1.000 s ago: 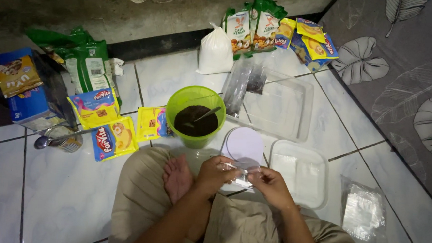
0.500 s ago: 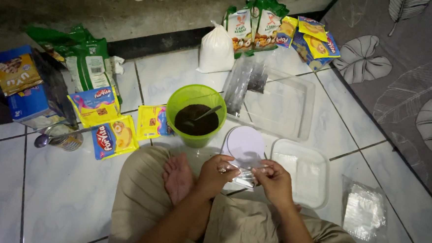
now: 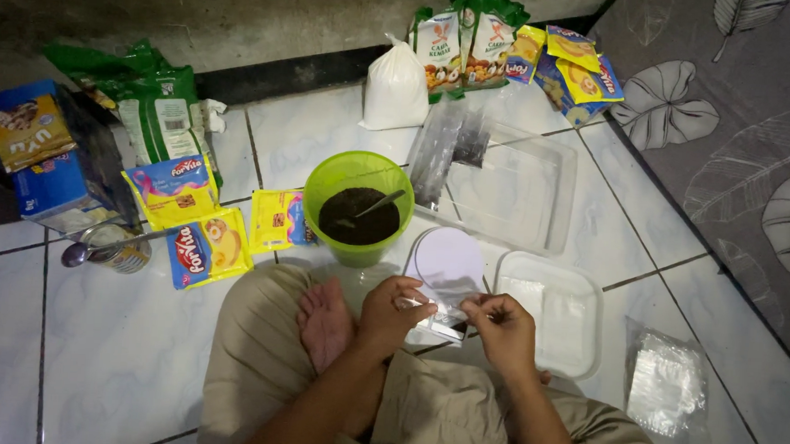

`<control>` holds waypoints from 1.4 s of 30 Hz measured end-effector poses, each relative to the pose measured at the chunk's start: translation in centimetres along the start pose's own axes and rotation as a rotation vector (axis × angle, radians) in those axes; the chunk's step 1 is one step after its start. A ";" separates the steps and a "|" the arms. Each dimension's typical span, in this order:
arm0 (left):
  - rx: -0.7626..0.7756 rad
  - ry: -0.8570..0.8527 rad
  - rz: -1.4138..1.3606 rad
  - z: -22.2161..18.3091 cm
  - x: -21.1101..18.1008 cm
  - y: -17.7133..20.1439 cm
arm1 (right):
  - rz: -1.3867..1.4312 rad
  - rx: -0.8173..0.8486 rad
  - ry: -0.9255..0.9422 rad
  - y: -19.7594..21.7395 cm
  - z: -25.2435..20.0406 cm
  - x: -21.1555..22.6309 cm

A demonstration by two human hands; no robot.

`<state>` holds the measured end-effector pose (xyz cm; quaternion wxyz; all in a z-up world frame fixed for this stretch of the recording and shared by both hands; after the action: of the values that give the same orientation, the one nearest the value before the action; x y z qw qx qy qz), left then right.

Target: Packaging dark powder into small plastic bags and weighing them on a digital scale.

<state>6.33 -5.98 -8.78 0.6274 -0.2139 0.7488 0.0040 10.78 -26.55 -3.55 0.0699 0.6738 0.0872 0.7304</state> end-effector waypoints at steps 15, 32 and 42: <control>0.046 -0.382 0.371 -2.0 -3.4 -0.9 | 0.121 0.342 -0.346 -1.3 -1.6 4.2; -0.090 -1.069 0.810 -5.4 -9.8 -2.9 | 0.443 0.411 -0.576 -1.5 -1.6 3.0; -0.358 -1.056 0.690 -2.3 -14.3 0.6 | 0.022 0.531 -0.378 -2.3 3.9 12.3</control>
<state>5.74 -1.58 4.99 0.8281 -0.0319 0.3536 0.4339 13.61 -21.51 8.23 -0.1012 0.7930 0.2531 0.5449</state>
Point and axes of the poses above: each hand's wrist, its own z-axis towards the middle knuckle, its own y-axis out of the back of the hand, x = y × z, the point moved 4 cm from there along z, towards the middle knuckle
